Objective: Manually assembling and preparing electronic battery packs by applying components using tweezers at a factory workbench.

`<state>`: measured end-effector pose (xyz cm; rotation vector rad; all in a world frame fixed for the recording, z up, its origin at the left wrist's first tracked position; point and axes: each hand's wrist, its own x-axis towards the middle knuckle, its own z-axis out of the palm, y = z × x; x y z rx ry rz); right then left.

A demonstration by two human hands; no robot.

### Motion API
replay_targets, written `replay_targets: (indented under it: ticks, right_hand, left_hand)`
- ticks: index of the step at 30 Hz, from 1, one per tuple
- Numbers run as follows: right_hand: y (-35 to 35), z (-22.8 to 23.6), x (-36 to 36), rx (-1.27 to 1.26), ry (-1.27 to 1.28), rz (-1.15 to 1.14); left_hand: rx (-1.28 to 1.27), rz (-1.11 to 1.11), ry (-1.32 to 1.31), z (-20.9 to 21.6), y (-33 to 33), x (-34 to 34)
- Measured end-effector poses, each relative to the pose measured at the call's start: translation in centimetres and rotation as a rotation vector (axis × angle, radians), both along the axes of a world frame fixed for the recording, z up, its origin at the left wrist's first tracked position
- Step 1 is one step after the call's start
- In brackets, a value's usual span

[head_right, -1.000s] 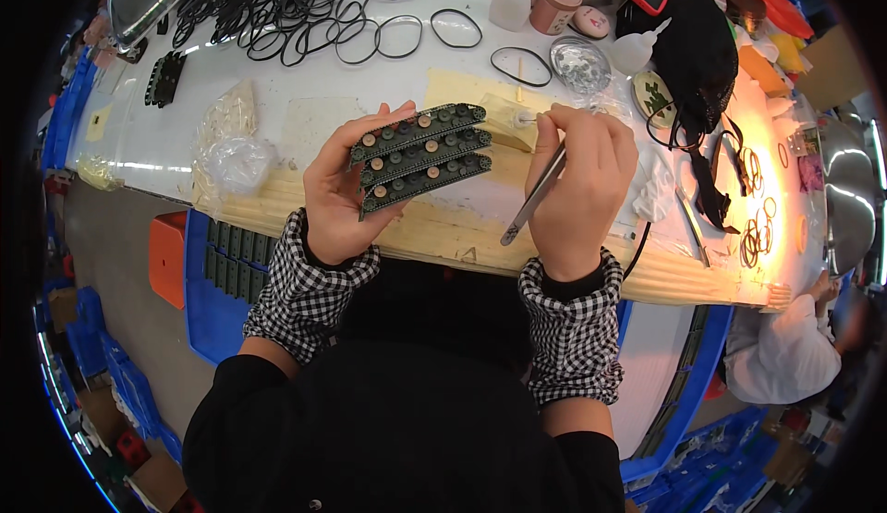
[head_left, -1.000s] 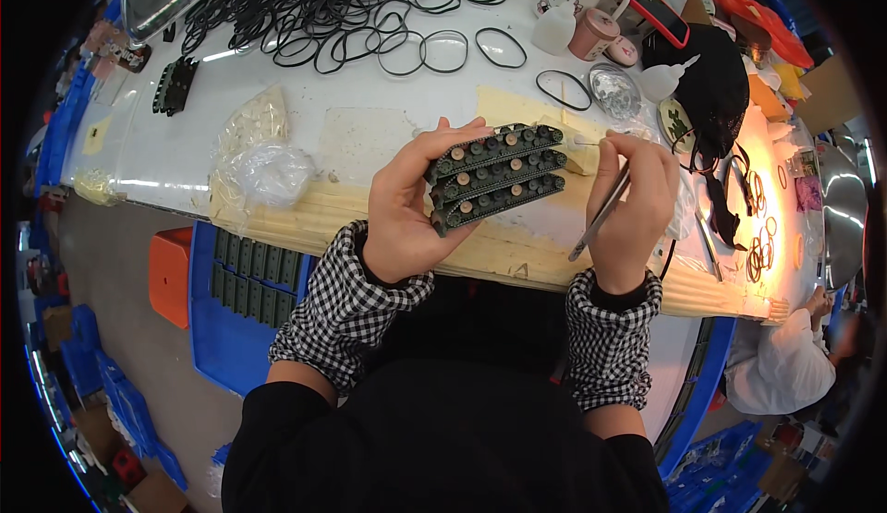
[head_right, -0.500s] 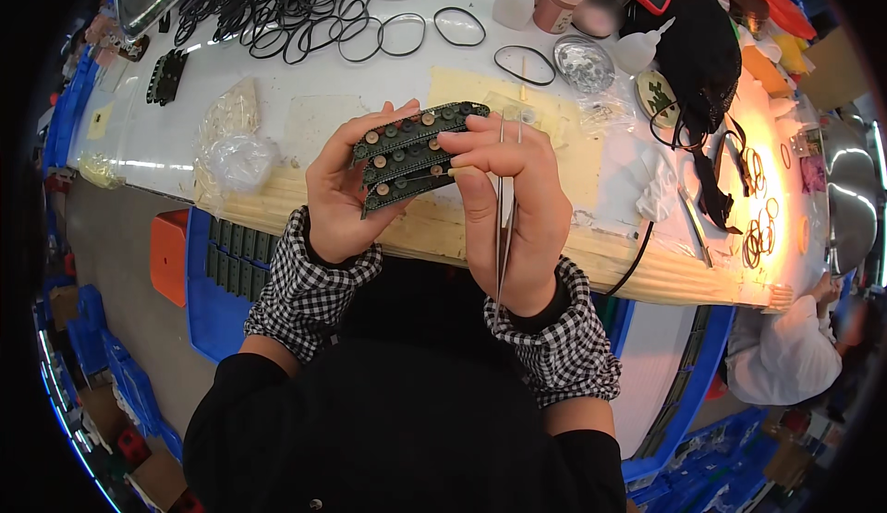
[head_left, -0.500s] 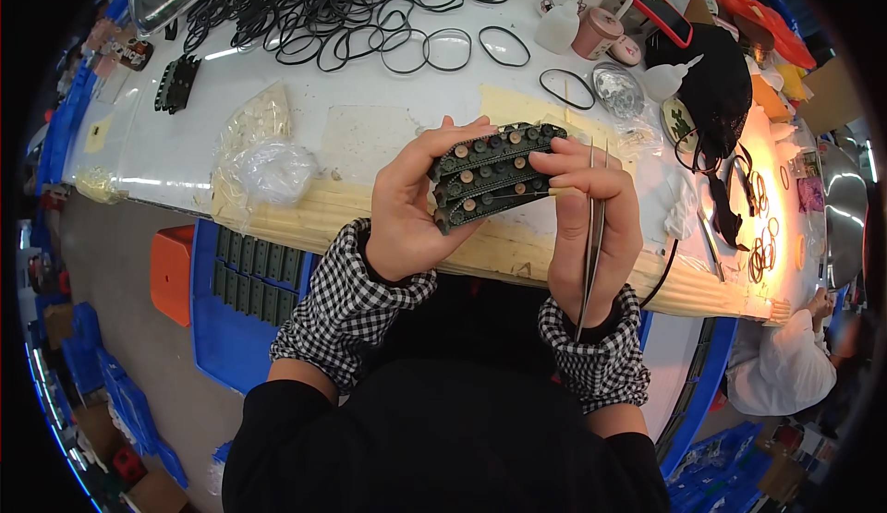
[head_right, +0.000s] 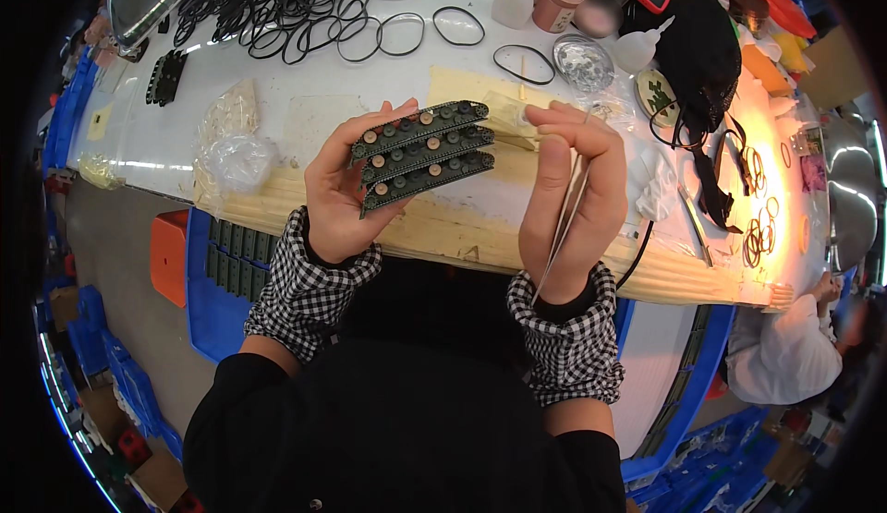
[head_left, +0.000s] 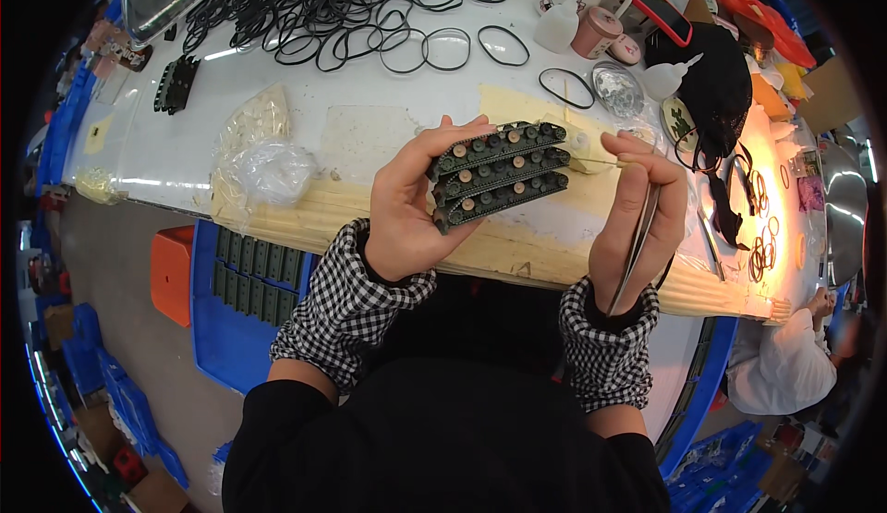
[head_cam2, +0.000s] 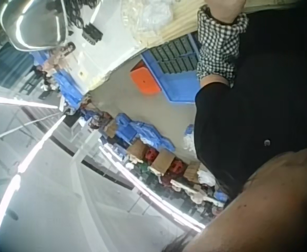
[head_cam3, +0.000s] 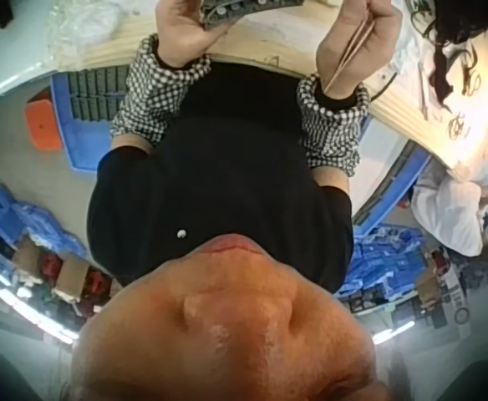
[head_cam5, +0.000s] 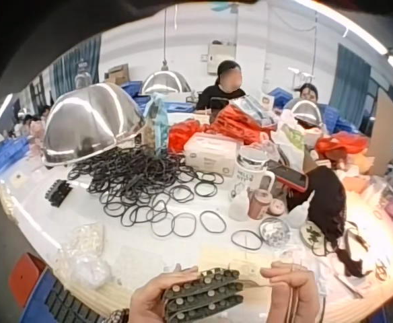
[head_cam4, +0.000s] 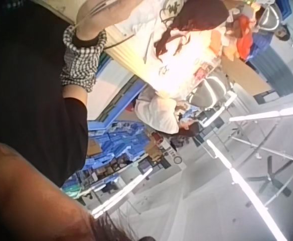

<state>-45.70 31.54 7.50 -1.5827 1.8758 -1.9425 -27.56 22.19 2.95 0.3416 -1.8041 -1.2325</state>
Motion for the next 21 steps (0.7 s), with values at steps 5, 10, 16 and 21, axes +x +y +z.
replay_targets:
  ticks: [5, 10, 16, 21]
  right_hand:
    - [-1.1, -0.4, -2.8, 0.104, 0.544, -0.288]
    - [-1.3, -0.7, -2.8, 0.136, 0.662, -0.298]
    - [-0.1, 1.6, -0.1, -0.085, 0.125, -0.044]
    - [-1.5, 1.0, 2.1, -0.032, -0.041, 0.251]
  left_hand:
    - [0.031, 0.01, 0.054, -0.2, 0.0, -0.3]
    - [0.002, -0.012, -0.004, 0.1, 0.0, 0.0]
    - [0.001, -0.032, -0.026, 0.5, 0.1, -0.1]
    - [0.042, -0.007, -0.01, 0.6, 0.4, -0.4]
